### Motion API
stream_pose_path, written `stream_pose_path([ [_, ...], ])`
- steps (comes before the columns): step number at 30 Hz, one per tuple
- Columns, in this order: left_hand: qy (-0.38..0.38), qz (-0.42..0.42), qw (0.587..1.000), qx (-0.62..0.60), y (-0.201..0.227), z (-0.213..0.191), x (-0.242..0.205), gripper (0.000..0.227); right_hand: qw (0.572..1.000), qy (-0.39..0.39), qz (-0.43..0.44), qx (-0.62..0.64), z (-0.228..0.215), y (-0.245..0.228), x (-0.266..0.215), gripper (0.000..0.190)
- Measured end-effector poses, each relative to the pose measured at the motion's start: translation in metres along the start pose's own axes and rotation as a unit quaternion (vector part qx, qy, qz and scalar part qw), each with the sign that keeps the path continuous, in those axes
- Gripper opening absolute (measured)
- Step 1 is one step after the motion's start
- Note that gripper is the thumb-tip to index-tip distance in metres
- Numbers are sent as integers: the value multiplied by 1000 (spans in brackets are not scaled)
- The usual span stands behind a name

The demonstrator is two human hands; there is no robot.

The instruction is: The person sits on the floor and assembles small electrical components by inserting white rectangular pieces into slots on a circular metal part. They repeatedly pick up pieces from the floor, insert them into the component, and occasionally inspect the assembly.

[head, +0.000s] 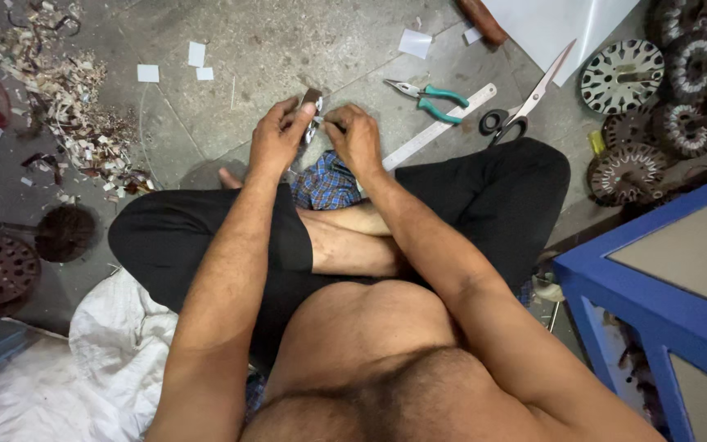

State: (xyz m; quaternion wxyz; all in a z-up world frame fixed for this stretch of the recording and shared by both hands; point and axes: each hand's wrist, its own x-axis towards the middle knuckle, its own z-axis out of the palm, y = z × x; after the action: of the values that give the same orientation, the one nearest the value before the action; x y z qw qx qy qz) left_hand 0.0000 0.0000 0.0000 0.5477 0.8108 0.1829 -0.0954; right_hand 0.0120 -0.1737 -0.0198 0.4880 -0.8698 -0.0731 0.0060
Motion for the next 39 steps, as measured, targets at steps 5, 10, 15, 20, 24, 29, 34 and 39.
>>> stream_pose_path([
  [5, 3, 14, 1000, -18, 1, 1, -1, 66, 999, -11, 7, 40, 5, 8, 4, 13],
  [10, 13, 12, 1000, 6, 2, 1, 0, 63, 998, -5, 9, 59, 5, 10, 6, 11],
  [15, 12, 17, 1000, -3, 2, 1, -1, 61, 998, -7, 7, 54, 6, 9, 8, 11],
  [20, 28, 16, 999, 26, 11, -1, -5, 61, 999, -5, 3, 51, 5, 7, 5, 12],
  [24, 29, 57, 995, 81, 21, -3, -11, 54, 998, -10, 3, 54, 4, 6, 3, 11],
  [29, 29, 138, 975, 174, 30, -4, -18, 47, 999, -27, -36, 25, -1, 4, 3, 13],
  [34, 11, 122, 968, 220, 25, -6, -18, 44, 998, -64, -20, -13, -1, -7, 5, 13],
  [39, 32, 113, 986, 117, 1, -7, -10, 29, 997, -58, -40, 15, -8, -5, 6, 15],
])
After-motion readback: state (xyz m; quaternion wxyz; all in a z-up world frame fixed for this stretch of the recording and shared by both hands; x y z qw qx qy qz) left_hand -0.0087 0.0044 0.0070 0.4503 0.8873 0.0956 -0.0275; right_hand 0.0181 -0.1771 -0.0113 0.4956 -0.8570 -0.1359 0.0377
